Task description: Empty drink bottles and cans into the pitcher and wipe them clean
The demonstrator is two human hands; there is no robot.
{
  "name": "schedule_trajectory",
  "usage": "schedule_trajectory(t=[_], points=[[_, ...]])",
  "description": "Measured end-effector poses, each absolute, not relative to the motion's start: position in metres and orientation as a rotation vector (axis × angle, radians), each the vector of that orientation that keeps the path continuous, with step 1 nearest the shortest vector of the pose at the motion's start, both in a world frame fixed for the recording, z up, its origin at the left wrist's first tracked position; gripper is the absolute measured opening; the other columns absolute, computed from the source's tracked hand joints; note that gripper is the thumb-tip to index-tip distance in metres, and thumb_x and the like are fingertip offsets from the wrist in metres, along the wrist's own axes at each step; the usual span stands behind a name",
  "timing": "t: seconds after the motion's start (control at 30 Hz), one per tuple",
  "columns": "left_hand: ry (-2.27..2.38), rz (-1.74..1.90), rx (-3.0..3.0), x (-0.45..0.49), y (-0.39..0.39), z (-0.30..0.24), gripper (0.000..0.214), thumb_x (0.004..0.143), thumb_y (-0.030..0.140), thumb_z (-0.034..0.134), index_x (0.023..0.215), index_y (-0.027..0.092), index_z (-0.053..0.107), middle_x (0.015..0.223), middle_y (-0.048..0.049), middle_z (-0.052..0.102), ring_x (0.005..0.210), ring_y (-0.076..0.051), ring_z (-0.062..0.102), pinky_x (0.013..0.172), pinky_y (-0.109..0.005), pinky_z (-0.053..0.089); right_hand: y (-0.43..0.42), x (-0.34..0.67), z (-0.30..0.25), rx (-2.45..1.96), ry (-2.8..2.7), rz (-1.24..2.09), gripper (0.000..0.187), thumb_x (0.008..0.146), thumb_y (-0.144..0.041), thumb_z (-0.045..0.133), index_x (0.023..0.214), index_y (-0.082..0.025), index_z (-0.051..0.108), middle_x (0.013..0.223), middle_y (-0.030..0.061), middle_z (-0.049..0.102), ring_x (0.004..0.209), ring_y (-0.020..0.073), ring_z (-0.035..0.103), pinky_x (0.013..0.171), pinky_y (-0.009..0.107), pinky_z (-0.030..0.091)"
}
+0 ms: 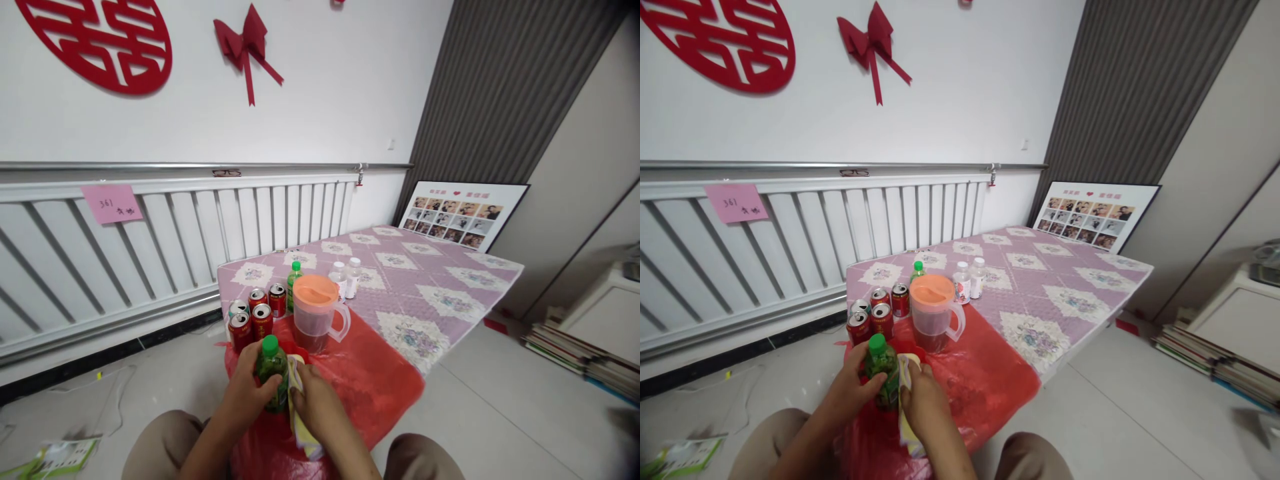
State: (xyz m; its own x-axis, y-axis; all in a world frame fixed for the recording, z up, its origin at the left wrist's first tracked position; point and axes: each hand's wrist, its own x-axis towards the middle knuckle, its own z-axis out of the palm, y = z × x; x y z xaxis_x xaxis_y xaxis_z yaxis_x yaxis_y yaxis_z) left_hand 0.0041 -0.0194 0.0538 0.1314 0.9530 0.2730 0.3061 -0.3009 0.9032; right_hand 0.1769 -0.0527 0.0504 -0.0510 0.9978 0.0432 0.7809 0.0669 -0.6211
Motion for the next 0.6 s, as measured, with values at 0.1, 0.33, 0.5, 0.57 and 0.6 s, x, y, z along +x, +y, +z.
schedule_trajectory(t=[0.1, 0.33, 0.5, 0.57, 0.6], points=[[1.354, 1.244, 1.744, 0.011, -0.021, 0.055, 0.054, 0.067, 0.026, 0.068, 0.120, 0.018, 0.057, 0.116, -0.0096, 0.059, 0.114, -0.031, 0.055, 0.103, -0.051, 0.041, -0.053, 0.179, 0.064, -1.667, -1.844, 0.571, 0.048, 0.079, -0.009, 0.051, 0.126, -0.021, 0.057, 0.118, 0.0115, 0.062, 0.109, 0.0237, 0.062, 0.094, 0.033, 0.047], [1.242, 1.214, 1.726, 0.010, -0.016, 0.051, 0.063, 0.067, 0.020, 0.068, 0.127, 0.019, 0.050, 0.124, -0.0100, 0.057, 0.117, -0.028, 0.054, 0.103, -0.045, 0.043, -0.052, 0.175, 0.113, -1.369, -1.836, 0.502, 0.049, 0.085, -0.013, 0.048, 0.133, -0.023, 0.050, 0.138, 0.0103, 0.049, 0.127, 0.0219, 0.048, 0.105, 0.035, 0.039], [1.177, 1.145, 1.600, 0.006, -0.016, 0.053, 0.064, 0.067, 0.017, 0.066, 0.128, 0.017, 0.044, 0.124, -0.0111, 0.060, 0.115, -0.027, 0.059, 0.103, -0.044, 0.046, -0.043, 0.177, 0.096, -1.455, -1.851, 0.550, 0.040, 0.084, -0.012, 0.048, 0.122, -0.021, 0.057, 0.124, 0.0107, 0.058, 0.116, 0.0215, 0.055, 0.099, 0.032, 0.043], [1.154, 1.120, 1.596, 0.003, -0.016, 0.055, 0.062, 0.068, 0.017, 0.065, 0.126, 0.017, 0.045, 0.124, -0.0115, 0.061, 0.116, -0.027, 0.059, 0.104, -0.045, 0.045, -0.040, 0.180, 0.079, -1.554, -1.891, 0.582, 0.038, 0.082, -0.012, 0.049, 0.117, -0.020, 0.059, 0.116, 0.0104, 0.061, 0.110, 0.0215, 0.059, 0.095, 0.031, 0.044], [1.143, 1.113, 1.599, 0.002, -0.017, 0.056, 0.061, 0.068, 0.016, 0.065, 0.126, 0.017, 0.045, 0.125, -0.0118, 0.061, 0.116, -0.027, 0.059, 0.105, -0.045, 0.044, -0.040, 0.181, 0.071, -1.602, -1.918, 0.603, 0.037, 0.081, -0.011, 0.050, 0.116, -0.019, 0.060, 0.113, 0.0103, 0.063, 0.106, 0.0217, 0.061, 0.092, 0.031, 0.045]])
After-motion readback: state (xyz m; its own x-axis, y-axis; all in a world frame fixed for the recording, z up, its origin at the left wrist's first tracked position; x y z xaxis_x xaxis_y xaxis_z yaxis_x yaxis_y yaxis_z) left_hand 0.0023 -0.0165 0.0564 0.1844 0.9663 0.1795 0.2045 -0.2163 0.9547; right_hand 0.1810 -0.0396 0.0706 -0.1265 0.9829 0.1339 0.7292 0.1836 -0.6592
